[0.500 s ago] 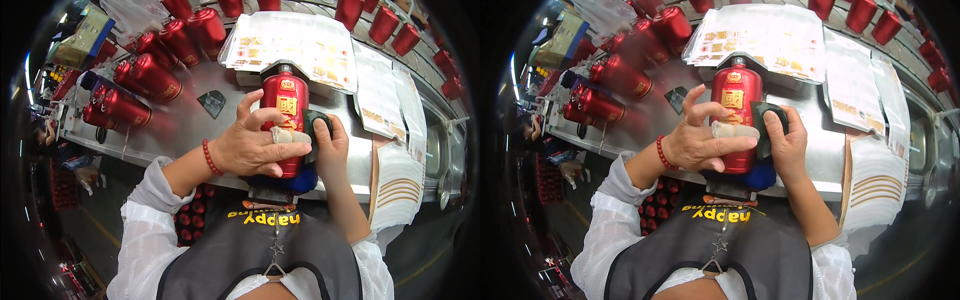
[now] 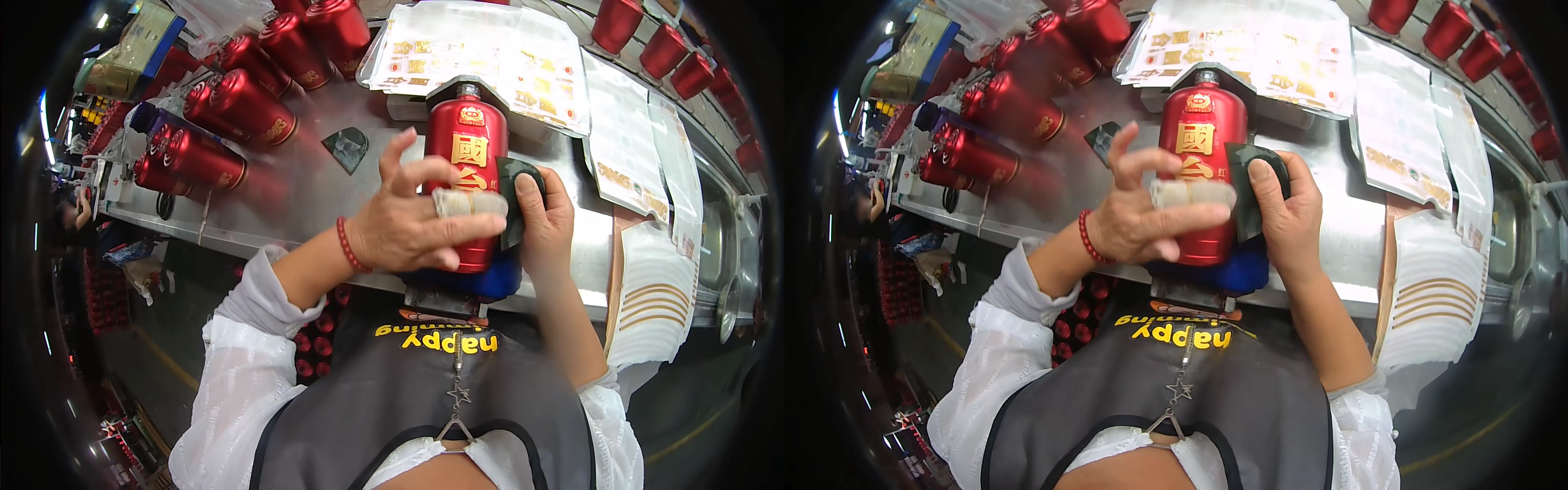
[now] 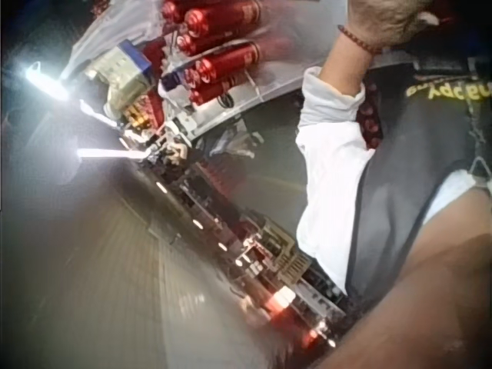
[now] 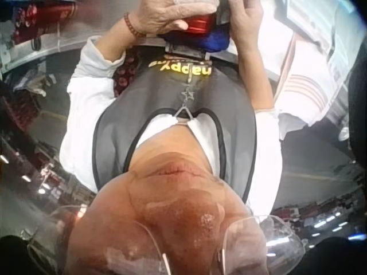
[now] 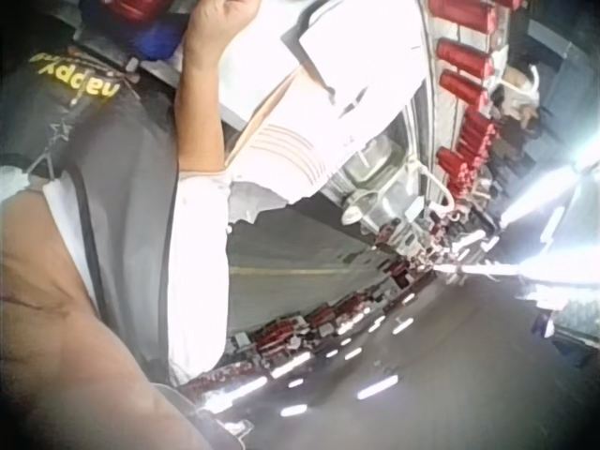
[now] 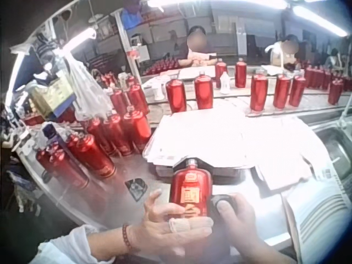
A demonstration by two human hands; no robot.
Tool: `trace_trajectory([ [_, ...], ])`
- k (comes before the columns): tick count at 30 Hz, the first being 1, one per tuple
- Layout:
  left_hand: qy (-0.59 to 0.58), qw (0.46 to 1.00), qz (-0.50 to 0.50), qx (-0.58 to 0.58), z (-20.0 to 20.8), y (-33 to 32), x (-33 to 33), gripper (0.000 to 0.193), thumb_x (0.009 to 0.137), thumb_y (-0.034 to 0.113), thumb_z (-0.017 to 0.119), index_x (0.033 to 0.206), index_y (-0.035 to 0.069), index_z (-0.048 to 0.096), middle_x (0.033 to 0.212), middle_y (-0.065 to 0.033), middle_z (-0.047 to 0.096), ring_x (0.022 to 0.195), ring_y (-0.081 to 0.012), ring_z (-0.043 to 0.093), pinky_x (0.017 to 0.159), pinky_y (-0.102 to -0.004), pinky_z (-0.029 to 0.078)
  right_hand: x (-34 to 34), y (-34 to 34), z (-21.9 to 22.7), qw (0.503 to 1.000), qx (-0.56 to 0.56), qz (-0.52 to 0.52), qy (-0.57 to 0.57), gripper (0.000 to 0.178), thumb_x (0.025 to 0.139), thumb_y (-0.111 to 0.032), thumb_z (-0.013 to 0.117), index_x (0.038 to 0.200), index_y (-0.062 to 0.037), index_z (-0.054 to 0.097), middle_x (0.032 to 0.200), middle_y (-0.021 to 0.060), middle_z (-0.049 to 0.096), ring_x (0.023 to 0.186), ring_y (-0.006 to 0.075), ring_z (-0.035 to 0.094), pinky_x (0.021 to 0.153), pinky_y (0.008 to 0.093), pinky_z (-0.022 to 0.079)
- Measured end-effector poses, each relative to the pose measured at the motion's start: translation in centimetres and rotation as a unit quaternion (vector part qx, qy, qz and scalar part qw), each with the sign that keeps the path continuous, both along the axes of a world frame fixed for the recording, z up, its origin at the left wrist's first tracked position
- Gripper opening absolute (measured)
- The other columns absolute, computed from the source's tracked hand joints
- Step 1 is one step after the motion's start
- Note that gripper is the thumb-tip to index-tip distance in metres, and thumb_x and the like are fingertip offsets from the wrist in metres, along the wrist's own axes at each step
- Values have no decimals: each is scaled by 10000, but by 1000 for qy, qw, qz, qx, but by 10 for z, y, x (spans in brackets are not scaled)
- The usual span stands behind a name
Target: The person applies gold stickers to red beverage cans. They peel each sticker from a sheet, position it on the can, and smooth it down with a small tool. The person repeats this process for multiple cans on a stainless steel workbench.
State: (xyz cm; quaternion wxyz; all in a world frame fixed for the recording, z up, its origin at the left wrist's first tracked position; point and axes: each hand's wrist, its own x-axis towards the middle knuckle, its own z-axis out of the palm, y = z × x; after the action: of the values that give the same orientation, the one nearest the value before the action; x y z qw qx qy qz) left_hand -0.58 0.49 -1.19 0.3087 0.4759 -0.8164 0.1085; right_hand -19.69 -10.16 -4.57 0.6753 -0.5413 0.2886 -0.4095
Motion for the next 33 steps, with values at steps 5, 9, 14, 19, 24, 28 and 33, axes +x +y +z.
trace_trajectory([
  [5,106,992,72,17,-13,7,-3,703,1001,692,248,1265,236,714,1179,73,714,1238,-191,430,1215,-491,44,-17,-1,33,924,-361,-30,119,192,895,-142,758,997,-9,663,833,88,634,757,198,626,666,304,490],
  [9,128,985,107,-28,-6,-22,20,647,1047,591,288,1295,143,684,1221,-12,707,1255,-246,444,1182,-462,110,-18,-14,67,887,-402,202,107,197,828,-95,763,1000,-39,685,852,134,624,735,294,624,661,350,502],
  [14,113,990,79,-19,-19,2,6,631,1054,560,319,1267,97,692,1155,-49,723,1258,-282,466,1193,-494,169,-32,-36,71,887,-430,-4,166,205,942,6,617,1145,5,652,1168,152,684,1006,200,670,815,290,535],
  [19,167,982,86,-29,-38,10,9,623,1052,560,336,1229,89,703,1120,-63,725,1275,-299,472,1185,-511,197,-140,-134,39,716,-480,-126,491,368,811,128,504,1088,19,721,1343,236,602,1183,366,632,1020,395,493],
  [24,197,976,81,-44,-43,7,8,619,1053,557,341,1220,77,694,1135,-115,698,1274,-322,479,1156,-536,261,-230,-205,16,644,-292,-100,700,305,908,-198,577,971,54,738,1054,284,693,1012,422,671,921,444,520],
  [28,195,976,72,-62,-47,8,9,578,1056,531,372,1262,75,662,1205,-131,664,1269,-347,480,1138,-543,292,-226,-218,15,653,-155,-78,737,658,887,-579,608,926,67,725,874,281,697,867,399,682,822,455,532],
  [33,233,969,66,-56,-53,8,9,579,1053,530,390,1280,67,652,1223,-177,646,1291,-352,458,1124,-538,303,-234,-219,0,722,-119,-137,667,566,823,-513,733,779,50,705,748,234,660,743,317,636,711,461,516],
])
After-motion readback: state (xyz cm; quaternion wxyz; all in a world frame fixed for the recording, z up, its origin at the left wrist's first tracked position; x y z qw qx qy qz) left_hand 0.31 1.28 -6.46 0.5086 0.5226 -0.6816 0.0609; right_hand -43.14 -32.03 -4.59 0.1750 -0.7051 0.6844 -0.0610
